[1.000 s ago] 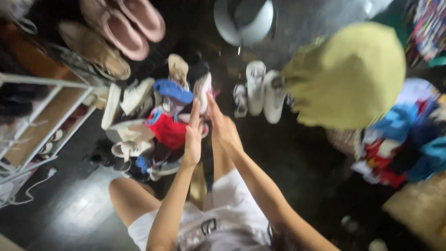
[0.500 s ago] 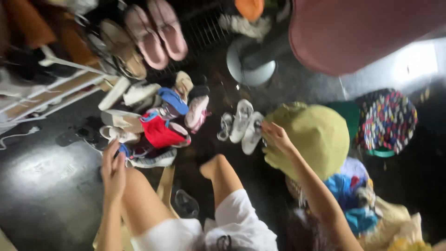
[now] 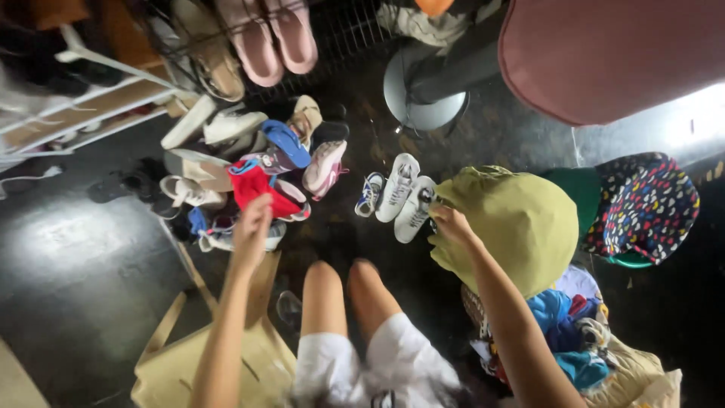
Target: The person is seen organizing and cleaning shoes and socks from a pile on the floor near a shoe rack.
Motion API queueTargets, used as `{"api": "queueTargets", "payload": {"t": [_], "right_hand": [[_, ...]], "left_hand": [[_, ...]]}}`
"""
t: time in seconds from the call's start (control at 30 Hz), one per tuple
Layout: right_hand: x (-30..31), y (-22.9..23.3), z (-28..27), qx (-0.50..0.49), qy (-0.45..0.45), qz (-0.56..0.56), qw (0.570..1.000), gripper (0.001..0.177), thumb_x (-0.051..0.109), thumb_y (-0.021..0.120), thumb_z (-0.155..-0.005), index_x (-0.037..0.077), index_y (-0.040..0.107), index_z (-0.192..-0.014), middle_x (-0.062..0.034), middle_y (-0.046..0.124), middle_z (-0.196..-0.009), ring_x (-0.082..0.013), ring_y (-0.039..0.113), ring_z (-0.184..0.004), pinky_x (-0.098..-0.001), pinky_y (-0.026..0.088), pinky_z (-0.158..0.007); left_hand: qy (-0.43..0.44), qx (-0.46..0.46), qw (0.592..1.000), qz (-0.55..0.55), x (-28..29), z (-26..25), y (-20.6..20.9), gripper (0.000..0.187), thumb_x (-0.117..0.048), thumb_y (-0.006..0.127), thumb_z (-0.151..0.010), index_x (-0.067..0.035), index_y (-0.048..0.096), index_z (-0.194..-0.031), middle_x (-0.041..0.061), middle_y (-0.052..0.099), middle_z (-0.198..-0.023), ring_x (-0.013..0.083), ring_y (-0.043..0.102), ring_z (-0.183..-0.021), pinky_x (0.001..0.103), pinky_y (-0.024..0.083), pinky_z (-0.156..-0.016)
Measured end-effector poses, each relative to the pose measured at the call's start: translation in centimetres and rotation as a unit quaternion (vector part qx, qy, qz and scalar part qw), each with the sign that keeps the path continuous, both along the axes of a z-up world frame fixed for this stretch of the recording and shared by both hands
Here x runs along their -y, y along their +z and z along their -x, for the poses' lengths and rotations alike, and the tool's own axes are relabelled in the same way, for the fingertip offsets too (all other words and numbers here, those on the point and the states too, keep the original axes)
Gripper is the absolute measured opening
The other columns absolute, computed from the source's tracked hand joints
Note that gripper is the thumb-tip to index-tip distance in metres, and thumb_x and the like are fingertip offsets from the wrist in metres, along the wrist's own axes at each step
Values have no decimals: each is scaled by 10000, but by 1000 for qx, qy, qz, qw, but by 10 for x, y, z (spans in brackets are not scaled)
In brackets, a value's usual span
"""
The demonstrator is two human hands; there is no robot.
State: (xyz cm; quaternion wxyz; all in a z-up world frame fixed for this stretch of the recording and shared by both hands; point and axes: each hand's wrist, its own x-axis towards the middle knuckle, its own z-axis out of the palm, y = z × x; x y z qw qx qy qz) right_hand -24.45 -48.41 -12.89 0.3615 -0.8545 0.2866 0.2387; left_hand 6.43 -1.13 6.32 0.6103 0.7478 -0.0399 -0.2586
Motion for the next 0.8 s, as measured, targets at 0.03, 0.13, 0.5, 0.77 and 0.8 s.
{"api": "queueTargets", "payload": {"t": [0.03, 0.13, 0.5, 0.77, 0.8], "right_hand": [[-3, -7, 2, 17, -25, 8, 1000, 334, 186, 698, -883, 148, 736, -1213, -109, 721, -1268, -323, 677, -1148, -422, 537, -963], [-9, -40, 0, 6, -86, 14, 996, 385, 157, 702, -854, 167, 718, -1239, -112, 736, -1229, -315, 674, -1146, -421, 526, -976], [45, -348, 37, 176, 6, 46, 983, 596, 195, 817, -872, 157, 594, -1423, -237, 665, -1295, -335, 691, -1009, -431, 533, -843], [42, -399, -17, -67, -262, -204, 941, 712, 484, 697, -861, 156, 562, -1479, -186, 685, -1234, -270, 676, -1081, -432, 494, -895], [39, -389, -29, -62, -262, -203, 941, 712, 484, 697, -861, 156, 562, -1479, -186, 685, -1234, -270, 676, -1081, -432, 494, -895]], "left_hand": [[-21, -16, 999, -32, 10, 10, -27, 409, -285, 557, -1055, -26, 589, -1371, 121, 667, -1344, 205, 652, -1192, 318, 509, -1015], [-71, -22, 996, -51, 29, 39, -99, 409, -290, 563, -1027, -50, 586, -1357, 130, 670, -1337, 235, 663, -1188, 331, 537, -956], [-216, 202, 935, -193, 57, 22, -291, 341, -190, 652, -939, -107, 640, -1270, 129, 610, -1303, 363, 547, -1228, 455, 466, -1042], [-256, 191, 927, -198, 78, -30, -370, 480, -206, 703, -898, -197, 637, -1374, 111, 524, -1471, 394, 488, -1291, 491, 432, -1091], [-256, 196, 926, -197, 85, -34, -368, 480, -206, 703, -898, -197, 637, -1374, 111, 524, -1471, 394, 488, -1291, 491, 432, -1091]]}}
